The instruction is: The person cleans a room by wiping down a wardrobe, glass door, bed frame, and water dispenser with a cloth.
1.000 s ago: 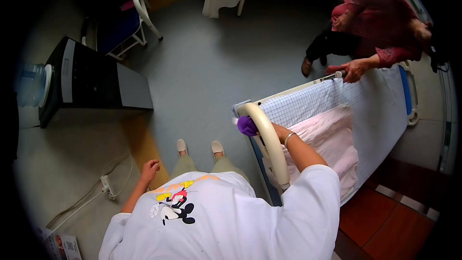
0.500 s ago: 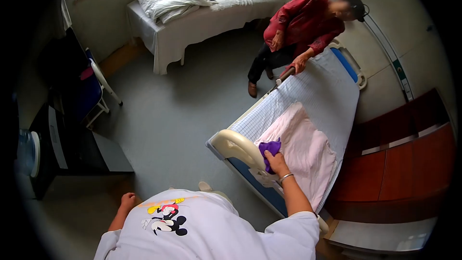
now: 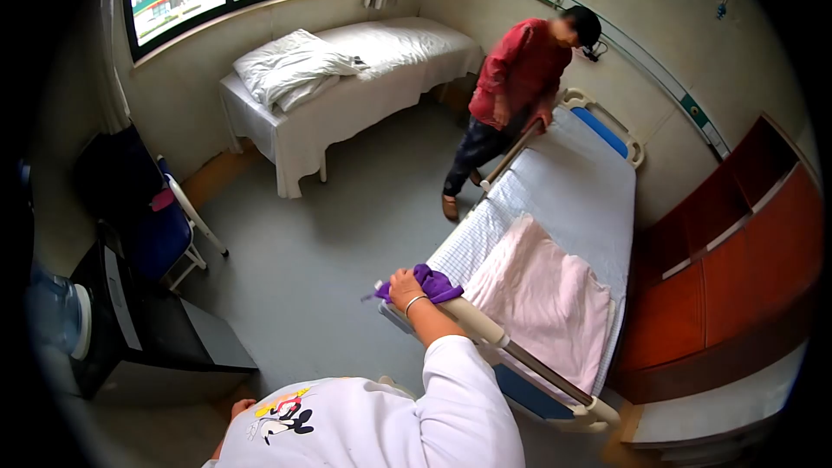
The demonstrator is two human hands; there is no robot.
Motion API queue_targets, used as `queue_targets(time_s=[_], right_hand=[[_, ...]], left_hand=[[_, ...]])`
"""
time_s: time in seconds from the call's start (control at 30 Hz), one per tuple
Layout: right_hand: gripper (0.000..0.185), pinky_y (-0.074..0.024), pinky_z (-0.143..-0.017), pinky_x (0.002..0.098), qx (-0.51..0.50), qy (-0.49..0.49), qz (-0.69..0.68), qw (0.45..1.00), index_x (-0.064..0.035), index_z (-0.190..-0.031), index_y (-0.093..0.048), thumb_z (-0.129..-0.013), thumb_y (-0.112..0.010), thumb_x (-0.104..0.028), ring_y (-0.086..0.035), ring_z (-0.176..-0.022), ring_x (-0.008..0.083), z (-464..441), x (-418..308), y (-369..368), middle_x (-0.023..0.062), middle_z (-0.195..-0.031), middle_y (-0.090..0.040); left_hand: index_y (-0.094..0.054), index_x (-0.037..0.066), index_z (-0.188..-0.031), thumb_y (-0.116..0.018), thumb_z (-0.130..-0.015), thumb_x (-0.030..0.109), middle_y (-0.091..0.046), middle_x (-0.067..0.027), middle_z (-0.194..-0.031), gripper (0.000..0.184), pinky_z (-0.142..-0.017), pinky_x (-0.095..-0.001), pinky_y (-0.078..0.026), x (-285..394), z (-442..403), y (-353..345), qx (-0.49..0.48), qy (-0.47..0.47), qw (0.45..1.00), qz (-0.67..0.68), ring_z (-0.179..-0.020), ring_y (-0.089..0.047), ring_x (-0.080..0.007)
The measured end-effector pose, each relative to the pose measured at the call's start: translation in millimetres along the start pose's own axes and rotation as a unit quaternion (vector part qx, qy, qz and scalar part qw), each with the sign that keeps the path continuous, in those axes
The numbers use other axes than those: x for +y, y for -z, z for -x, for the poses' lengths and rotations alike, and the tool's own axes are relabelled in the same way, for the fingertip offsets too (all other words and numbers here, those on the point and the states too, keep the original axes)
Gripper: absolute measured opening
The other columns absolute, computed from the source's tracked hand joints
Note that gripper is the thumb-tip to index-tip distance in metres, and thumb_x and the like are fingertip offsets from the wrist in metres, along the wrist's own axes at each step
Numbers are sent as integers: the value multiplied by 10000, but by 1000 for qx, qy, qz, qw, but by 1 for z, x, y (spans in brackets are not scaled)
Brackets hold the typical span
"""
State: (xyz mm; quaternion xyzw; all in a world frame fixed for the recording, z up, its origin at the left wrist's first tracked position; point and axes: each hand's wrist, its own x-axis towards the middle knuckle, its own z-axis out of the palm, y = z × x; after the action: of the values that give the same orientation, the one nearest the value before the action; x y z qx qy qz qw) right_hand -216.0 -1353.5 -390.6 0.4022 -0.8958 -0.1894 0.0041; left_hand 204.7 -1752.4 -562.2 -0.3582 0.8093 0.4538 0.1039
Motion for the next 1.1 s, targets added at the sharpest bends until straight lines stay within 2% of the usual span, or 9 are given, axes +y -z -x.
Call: queue_targets(time_s=[0.1, 0.17, 0.33, 0.57, 0.67, 0.73, 0.83, 0.97, 1.1], right_hand=[[232, -359, -779, 407, -62, 76, 126, 987, -153, -892, -631, -754, -479, -261, -468, -960, 246, -13, -14, -15, 56, -964, -544], [279, -324, -838, 420, -134, 226, 139, 955, -149, -973, -620, -777, -453, -255, -443, -1009, 247, -14, -15, -24, 39, -1019, -538], [311, -240, -919, 488, -66, 208, 174, 960, -120, -996, -614, -800, -422, -265, -378, -1093, 295, -6, -21, -57, 75, -1113, -503], [239, -336, -786, 518, 236, 22, 1, 972, -15, -795, -640, -690, -495, -173, -398, -1043, 353, 57, 16, -12, 159, -1066, -490], [183, -356, -724, 467, 213, -50, -52, 974, -45, -715, -634, -668, -513, -173, -408, -1027, 307, 110, 30, 27, 127, -1090, -479], [160, -364, -724, 452, 208, -80, -60, 973, -58, -681, -626, -666, -515, -173, -418, -1019, 297, 145, 39, 37, 119, -1093, -483], [115, -392, -747, 367, 232, -175, -149, 945, -76, -584, -540, -665, -509, -152, -445, -1015, 272, 200, 43, 34, 108, -1098, -496], [156, -380, -805, 368, 176, -237, -205, 933, -79, -667, -549, -547, -629, -140, -449, -1020, 256, 288, 54, 24, 100, -1090, -499], [190, -387, -811, 383, 184, -400, -264, 858, -74, -665, -551, -512, -641, -144, -499, -926, 275, 390, 68, -9, 105, -979, -540]], left_hand=[[-630, 35, -855, -547, -703, 152, -628, -108, -748, 209, -662, -289, -470, -35, 20, 4, 12, 20, 1000, -2, -698, -604, -173], [-627, 30, -856, -543, -708, 145, -623, -101, -742, 205, -650, -283, -466, -42, 36, 6, 11, 44, 999, -22, -687, -596, -166], [-618, 17, -859, -531, -723, 128, -613, -84, -726, 196, -622, -268, -456, -51, 52, 1, -9, 65, 996, -60, -662, -576, -147], [-605, -1, -864, -516, -743, 104, -598, -60, -704, 183, -582, -246, -443, 12, 17, 0, -66, -54, 993, -82, -626, -547, -120], [-599, -8, -866, -509, -752, 93, -592, -49, -695, 177, -565, -237, -437, 101, 12, -7, -80, -118, 989, -33, -611, -535, -109], [-571, -42, -918, -510, -760, 101, -578, -54, -692, 222, -534, -231, -429, 159, 11, -20, -108, -17, 994, 14, -593, -524, -96], [-571, -38, -941, -528, -763, 119, -592, -67, -711, 241, -549, -234, -438, 178, -6, -37, -140, -19, 990, -23, -607, -540, -104], [-593, -11, -947, -564, -759, 149, -627, -99, -785, 249, -617, -253, -461, 109, -83, -61, -205, -74, 973, -77, -674, -584, -130], [-617, 1, -907, -566, -756, 167, -633, -111, -832, 230, -662, -255, -467, 152, -92, -82, -238, -65, 955, -166, -716, -599, -142]])
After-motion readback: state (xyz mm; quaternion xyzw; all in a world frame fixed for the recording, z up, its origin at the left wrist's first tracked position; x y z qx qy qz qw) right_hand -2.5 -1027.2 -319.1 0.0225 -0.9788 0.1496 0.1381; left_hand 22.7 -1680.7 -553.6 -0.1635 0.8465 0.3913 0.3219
